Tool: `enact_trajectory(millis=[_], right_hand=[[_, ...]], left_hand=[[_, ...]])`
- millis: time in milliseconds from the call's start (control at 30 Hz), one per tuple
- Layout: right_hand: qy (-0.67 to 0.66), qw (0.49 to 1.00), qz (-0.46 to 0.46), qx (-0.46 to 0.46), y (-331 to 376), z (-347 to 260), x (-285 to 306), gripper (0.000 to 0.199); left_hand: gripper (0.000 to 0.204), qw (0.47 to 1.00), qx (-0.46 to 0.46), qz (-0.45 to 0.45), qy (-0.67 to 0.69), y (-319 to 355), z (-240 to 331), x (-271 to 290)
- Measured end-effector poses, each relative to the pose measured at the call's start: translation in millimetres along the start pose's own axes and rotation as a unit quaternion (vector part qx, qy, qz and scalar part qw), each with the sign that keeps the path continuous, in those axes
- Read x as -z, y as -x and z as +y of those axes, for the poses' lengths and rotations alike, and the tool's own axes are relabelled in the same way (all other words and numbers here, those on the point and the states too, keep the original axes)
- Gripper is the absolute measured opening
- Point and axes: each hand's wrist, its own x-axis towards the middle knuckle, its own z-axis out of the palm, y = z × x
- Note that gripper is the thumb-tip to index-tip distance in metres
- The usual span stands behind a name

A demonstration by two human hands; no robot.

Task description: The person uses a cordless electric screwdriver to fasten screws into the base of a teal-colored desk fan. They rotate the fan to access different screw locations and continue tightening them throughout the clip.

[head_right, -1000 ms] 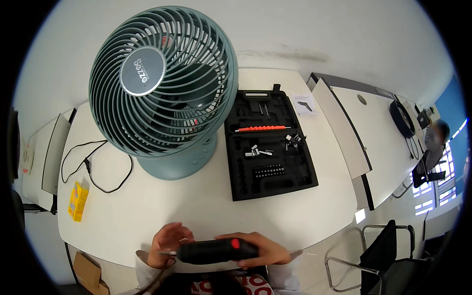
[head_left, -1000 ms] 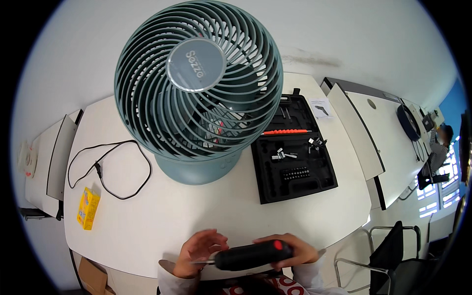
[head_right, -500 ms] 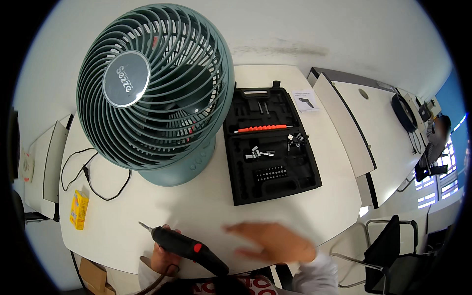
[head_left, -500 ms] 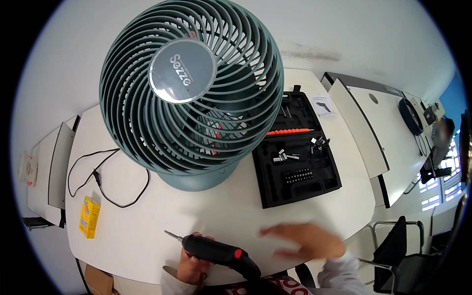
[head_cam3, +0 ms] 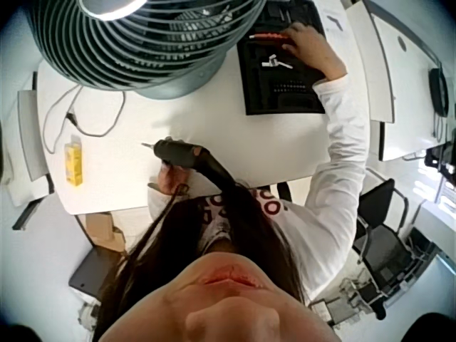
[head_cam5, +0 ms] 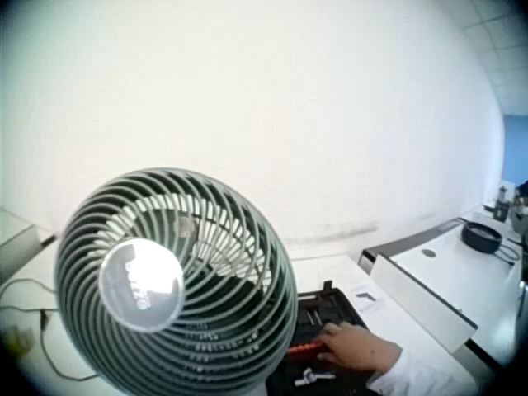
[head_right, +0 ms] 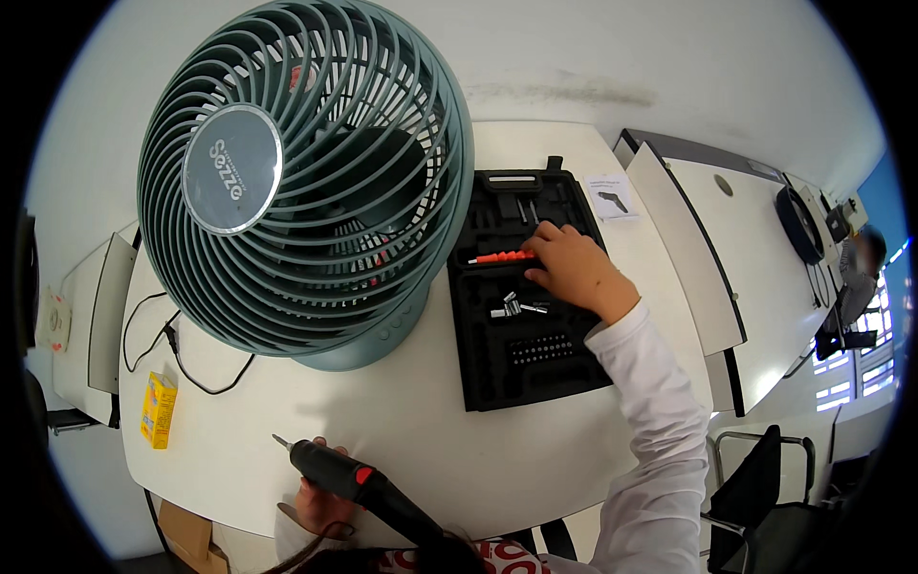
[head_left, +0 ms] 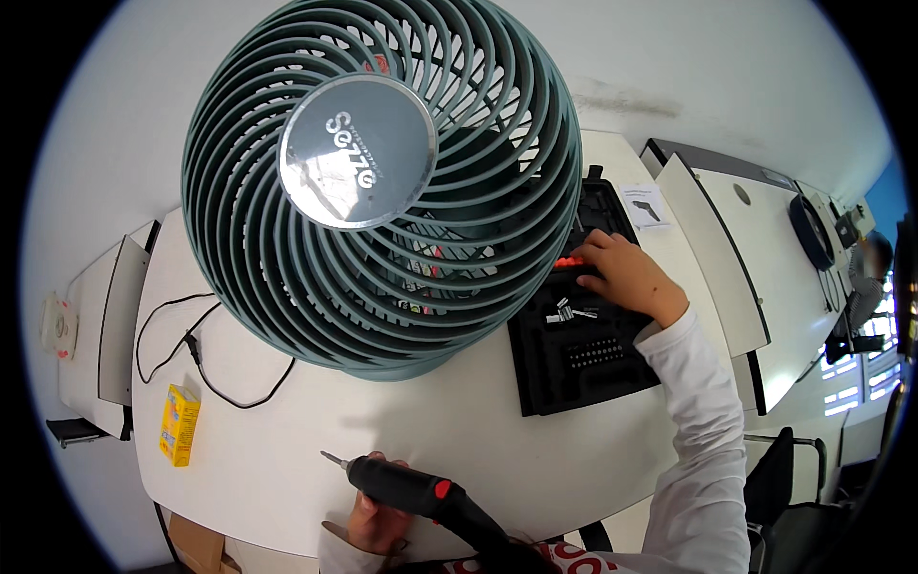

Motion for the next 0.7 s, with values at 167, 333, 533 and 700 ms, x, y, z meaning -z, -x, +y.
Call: enact_trajectory(millis=[167,333,533,700], right_hand=[[-0.058,0.997,-0.054,-0.004,-23,15,-1,0.037],[-0.101,0.991,-0.064,0.059,-43,10,2,0.023],[-0.017,0.983,-0.085,0.163,-75,6,-17,0.021],[-0.022,0.976,-0.133,0.169,-80,-1,-23,0.023]], left_hand=[[0.062,1.0,-0.019,-0.004,-0.016,-3,-1,-2],[0.062,0.998,-0.049,-0.026,-0.008,-2,-4,8],[0.061,0.999,-0.031,0.024,-0.021,-8,-3,-11],[0.062,0.998,-0.043,-0.045,0.0,-1,-4,14]])
